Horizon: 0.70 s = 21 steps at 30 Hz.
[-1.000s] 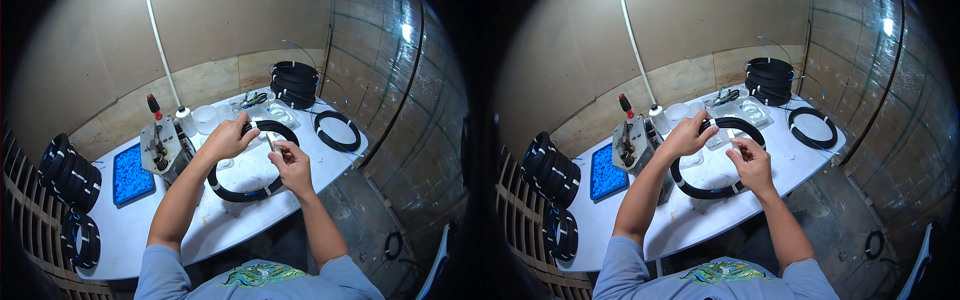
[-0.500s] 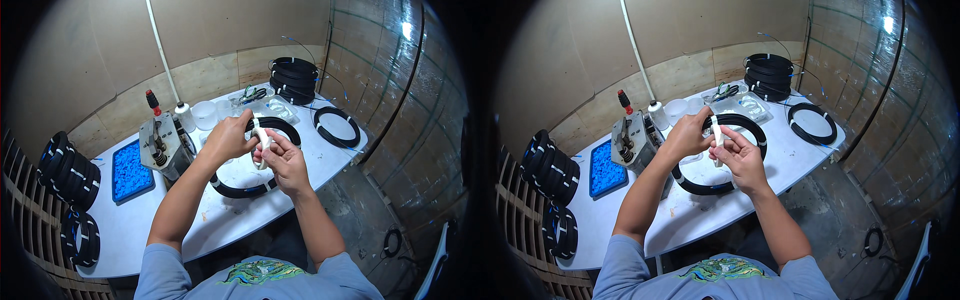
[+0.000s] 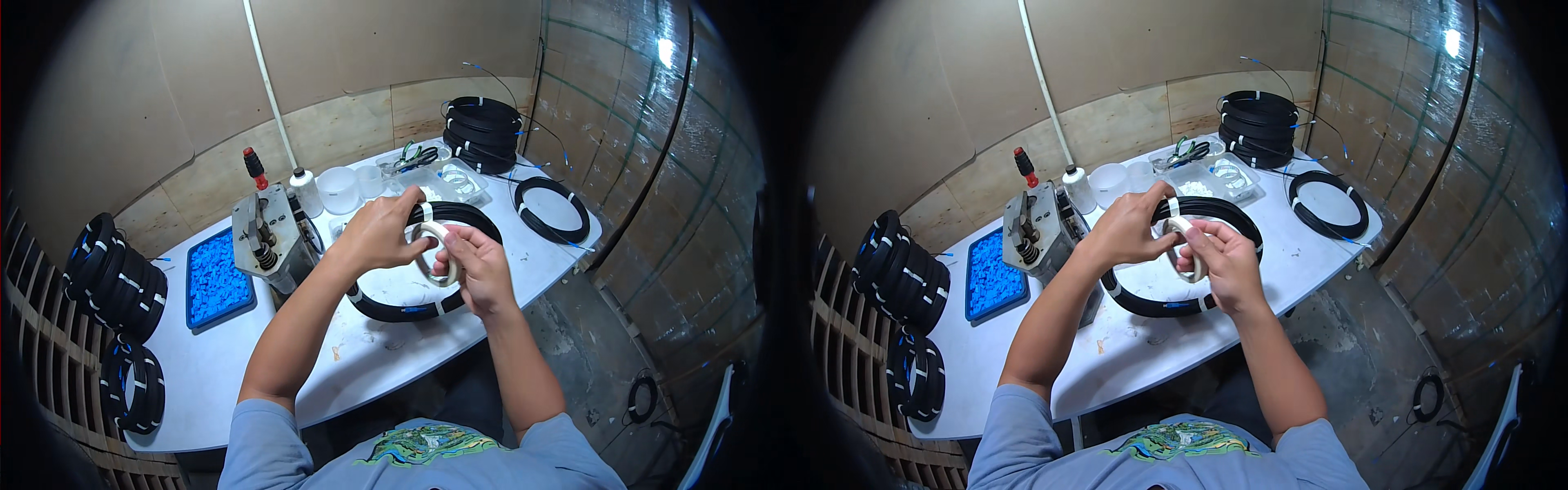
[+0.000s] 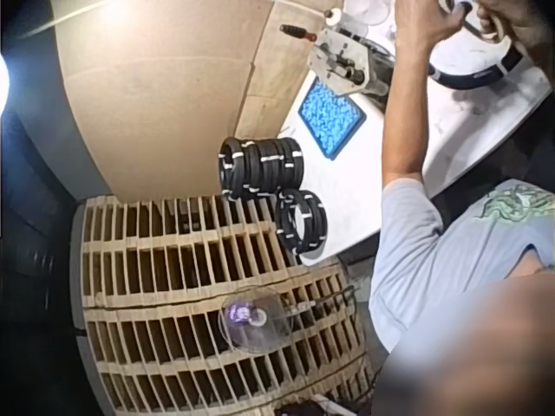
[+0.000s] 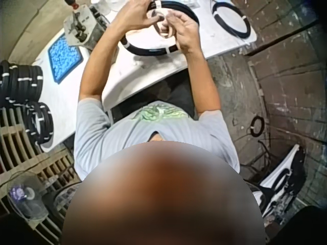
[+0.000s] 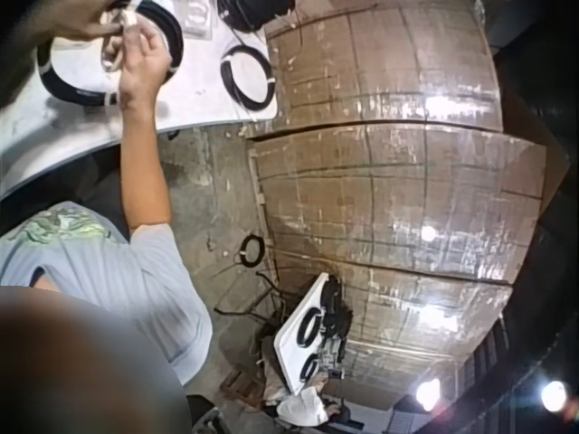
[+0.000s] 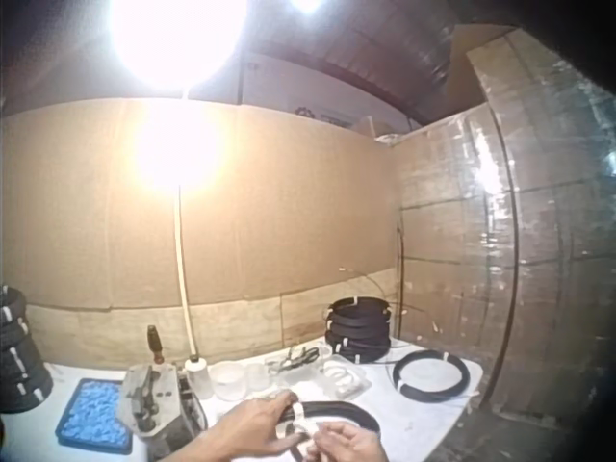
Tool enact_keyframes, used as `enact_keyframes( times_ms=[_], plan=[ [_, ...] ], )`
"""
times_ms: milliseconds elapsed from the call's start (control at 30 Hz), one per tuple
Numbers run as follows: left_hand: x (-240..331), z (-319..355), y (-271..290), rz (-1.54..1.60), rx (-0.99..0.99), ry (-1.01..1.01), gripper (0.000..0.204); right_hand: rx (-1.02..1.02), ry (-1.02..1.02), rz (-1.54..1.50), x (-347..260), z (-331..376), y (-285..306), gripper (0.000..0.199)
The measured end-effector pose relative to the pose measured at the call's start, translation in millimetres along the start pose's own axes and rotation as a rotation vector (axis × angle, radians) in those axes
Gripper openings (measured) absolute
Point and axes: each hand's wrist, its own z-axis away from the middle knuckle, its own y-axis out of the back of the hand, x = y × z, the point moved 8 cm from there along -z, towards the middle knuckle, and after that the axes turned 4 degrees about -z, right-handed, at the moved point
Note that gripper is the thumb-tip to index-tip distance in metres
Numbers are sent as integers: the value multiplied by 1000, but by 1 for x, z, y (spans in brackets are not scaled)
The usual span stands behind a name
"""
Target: The person is manually applying white tape to several points on a coil of black wire to secure its shape.
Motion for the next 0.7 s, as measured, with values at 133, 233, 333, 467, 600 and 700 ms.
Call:
enact_keyframes(
  times_ms=[133,233,333,467,600,700],
  plan=[
    [-9,-1,3,-16,21,15,51,-33,224,252,-42,23,16,38],
    [-21,-8,-4,18,-68,114,49,-9,530,321,-77,29,39,48],
    [-26,-9,-3,-28,-55,125,37,164,601,575,-94,18,59,46],
    [-28,-13,-8,-41,-4,64,24,416,530,1088,-71,-19,121,34],
    [-29,-15,-9,-63,-24,88,22,360,491,1486,-12,-41,195,27],
    [-32,-11,-10,-69,-12,104,23,315,364,1636,18,-38,215,25]
  ],
)
